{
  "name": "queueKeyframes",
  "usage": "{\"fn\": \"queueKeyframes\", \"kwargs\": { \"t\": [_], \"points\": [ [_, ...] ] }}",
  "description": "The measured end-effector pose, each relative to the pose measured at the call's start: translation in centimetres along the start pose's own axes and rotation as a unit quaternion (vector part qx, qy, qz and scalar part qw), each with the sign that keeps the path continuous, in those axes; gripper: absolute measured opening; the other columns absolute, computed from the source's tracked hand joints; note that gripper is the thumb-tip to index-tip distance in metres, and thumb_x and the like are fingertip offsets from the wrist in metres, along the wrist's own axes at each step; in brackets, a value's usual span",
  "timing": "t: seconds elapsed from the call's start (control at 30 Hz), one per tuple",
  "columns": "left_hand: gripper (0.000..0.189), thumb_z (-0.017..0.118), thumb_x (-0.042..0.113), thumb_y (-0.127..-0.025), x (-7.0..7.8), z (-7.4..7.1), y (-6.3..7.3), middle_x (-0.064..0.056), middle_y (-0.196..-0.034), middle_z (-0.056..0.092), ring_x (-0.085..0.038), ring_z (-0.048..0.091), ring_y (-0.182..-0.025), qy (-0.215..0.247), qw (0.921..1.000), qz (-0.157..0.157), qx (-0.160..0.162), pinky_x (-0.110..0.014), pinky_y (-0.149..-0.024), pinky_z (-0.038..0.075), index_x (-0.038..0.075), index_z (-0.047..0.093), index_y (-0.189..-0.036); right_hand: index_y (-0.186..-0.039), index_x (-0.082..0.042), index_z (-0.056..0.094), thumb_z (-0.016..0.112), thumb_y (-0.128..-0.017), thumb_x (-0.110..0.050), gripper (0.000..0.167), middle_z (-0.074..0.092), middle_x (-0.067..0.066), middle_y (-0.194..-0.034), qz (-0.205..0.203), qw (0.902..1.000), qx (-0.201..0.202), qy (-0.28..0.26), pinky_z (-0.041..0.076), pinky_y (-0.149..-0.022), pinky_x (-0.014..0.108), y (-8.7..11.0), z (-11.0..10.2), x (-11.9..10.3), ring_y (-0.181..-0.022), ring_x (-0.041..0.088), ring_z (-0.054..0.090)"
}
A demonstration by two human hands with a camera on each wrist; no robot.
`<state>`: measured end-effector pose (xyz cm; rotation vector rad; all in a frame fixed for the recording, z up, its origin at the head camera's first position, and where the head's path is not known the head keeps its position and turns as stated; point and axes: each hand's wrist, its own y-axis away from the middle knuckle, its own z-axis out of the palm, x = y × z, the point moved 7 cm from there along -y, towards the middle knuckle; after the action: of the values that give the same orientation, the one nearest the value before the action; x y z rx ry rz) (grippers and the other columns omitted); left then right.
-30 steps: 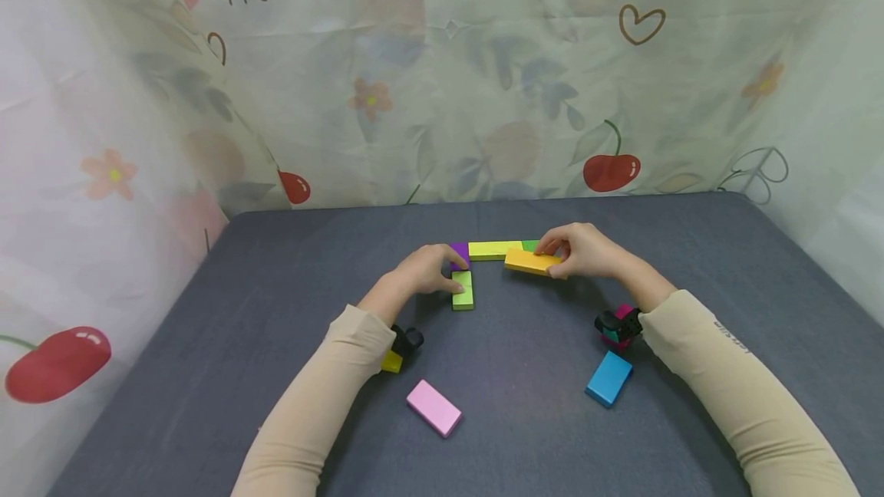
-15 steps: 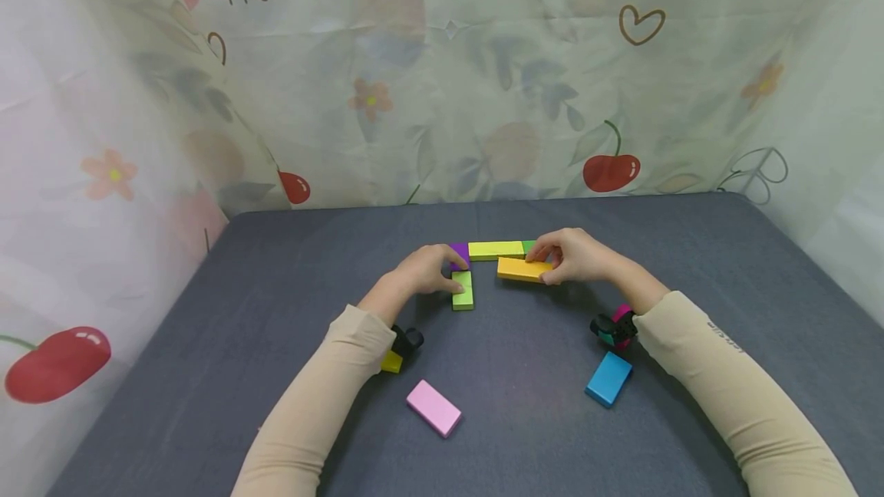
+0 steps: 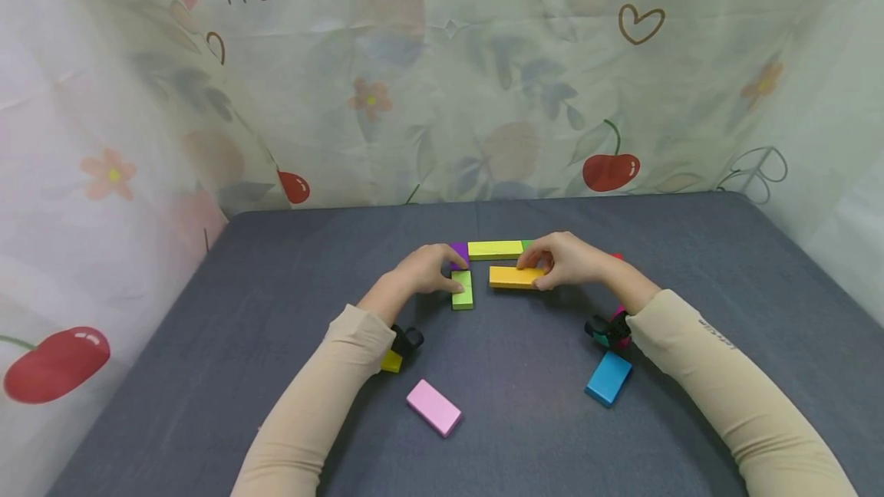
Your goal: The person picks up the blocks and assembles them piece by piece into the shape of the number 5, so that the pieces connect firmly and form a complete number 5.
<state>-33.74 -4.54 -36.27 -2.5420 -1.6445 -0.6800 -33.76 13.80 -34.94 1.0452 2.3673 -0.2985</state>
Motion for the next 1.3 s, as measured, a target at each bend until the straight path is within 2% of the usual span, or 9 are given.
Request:
{"fn": "queueKeyframes", "kwargs": {
  "t": [0.53,0.87,1.07,1.3],
  "points": [
    [0.040,0.071,0.026,-0.083,0.1,0.1,-0.1,-0.005,-0.134,0.055,-0.024,0.044,-0.132,-0.007,0.9999,0.008,-0.001,-0.039,-0.111,0.035,0.016,0.064,-0.120,-0.103,-0.008,0.068,0.073,-0.077,-0.009,0.026,0.068,0.008,-0.098,-0.006,0.9992,-0.038,-0.009,0.046,-0.062,0.022,-0.5,1.1,-0.6,-0.067,0.012,0.051],
    [0.035,0.069,0.025,-0.085,0.5,0.3,0.0,-0.004,-0.133,0.055,-0.023,0.047,-0.128,-0.033,0.9989,0.030,-0.014,-0.041,-0.109,0.037,0.021,0.065,-0.120,-0.103,-0.008,0.068,0.073,-0.077,-0.010,0.026,0.068,0.008,-0.098,-0.010,0.9990,-0.043,-0.009,0.047,-0.063,0.021,-0.6,1.4,-0.7,-0.068,0.011,0.051],
    [0.037,0.066,0.026,-0.087,0.7,0.6,0.1,-0.008,-0.138,0.049,-0.024,0.046,-0.128,-0.059,0.9975,0.032,-0.024,-0.042,-0.108,0.038,0.024,0.062,-0.124,-0.103,-0.008,0.068,0.073,-0.078,-0.010,0.026,0.068,0.008,-0.098,-0.011,0.9989,-0.044,-0.006,0.048,-0.063,0.021,-0.6,1.5,-0.7,-0.068,0.011,0.052],
    [0.037,0.066,0.026,-0.087,0.7,0.6,0.1,-0.008,-0.136,0.049,-0.024,0.048,-0.125,-0.062,0.9972,0.036,-0.024,-0.041,-0.106,0.039,0.024,0.062,-0.124,-0.103,-0.009,0.068,0.073,-0.078,-0.011,0.026,0.068,0.007,-0.099,-0.015,0.9989,-0.045,-0.008,0.048,-0.063,0.022,-0.7,1.6,-0.7,-0.069,0.011,0.052]
  ]
}}
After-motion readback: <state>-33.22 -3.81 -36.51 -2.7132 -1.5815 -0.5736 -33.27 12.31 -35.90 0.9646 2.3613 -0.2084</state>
